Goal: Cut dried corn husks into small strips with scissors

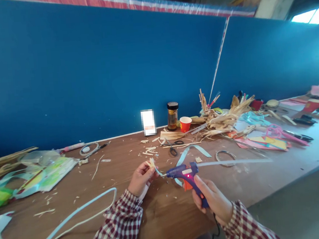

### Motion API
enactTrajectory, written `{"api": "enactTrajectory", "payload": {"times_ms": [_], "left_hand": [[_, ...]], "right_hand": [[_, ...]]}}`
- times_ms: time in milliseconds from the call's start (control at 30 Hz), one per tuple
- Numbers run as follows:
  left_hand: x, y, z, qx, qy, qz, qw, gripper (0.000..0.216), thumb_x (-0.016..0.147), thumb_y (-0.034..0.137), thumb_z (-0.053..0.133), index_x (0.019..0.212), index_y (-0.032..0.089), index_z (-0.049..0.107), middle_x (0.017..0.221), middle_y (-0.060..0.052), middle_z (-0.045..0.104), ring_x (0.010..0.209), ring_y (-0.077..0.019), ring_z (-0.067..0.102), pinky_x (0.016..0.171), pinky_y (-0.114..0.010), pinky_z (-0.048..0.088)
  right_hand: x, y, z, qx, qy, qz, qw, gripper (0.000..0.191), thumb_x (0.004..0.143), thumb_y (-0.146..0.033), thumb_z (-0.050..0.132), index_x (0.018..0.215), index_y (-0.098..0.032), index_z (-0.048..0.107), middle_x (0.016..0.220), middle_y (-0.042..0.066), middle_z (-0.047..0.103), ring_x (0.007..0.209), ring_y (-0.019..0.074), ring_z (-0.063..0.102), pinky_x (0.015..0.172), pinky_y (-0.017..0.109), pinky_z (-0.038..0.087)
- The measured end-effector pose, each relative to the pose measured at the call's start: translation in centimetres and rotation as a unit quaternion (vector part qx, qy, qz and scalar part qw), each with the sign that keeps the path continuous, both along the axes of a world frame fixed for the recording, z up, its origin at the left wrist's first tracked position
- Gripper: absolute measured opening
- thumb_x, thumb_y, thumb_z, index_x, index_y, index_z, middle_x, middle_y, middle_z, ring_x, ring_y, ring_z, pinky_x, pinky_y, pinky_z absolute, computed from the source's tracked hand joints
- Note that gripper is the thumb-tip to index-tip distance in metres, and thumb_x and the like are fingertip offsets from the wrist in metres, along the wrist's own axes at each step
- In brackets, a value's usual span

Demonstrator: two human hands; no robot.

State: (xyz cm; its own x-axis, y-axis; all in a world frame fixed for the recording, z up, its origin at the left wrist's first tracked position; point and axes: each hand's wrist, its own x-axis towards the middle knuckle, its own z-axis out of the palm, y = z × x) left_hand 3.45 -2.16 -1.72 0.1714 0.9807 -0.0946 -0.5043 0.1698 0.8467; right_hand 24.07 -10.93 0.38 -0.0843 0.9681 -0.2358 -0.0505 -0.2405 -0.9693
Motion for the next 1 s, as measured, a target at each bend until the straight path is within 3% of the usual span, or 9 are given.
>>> {"api": "enactTrajectory", "payload": {"times_ms": [1000], "left_hand": [[-0.13,0.04,-0.16,-0.009,-0.007,-0.006,1.000,0.030,0.056,0.023,0.077,0.081,0.015,0.063,0.071,-0.001,0.065,0.061,-0.0082,0.059,0.060,-0.019,0.050]], "right_hand": [[0.23,0.32,-0.26,0.038,-0.029,-0.019,0.999,0.051,0.079,-0.062,0.036,0.059,-0.016,0.044,0.041,-0.005,0.042,0.033,0.0045,0.036,0.032,0.015,0.028]]}}
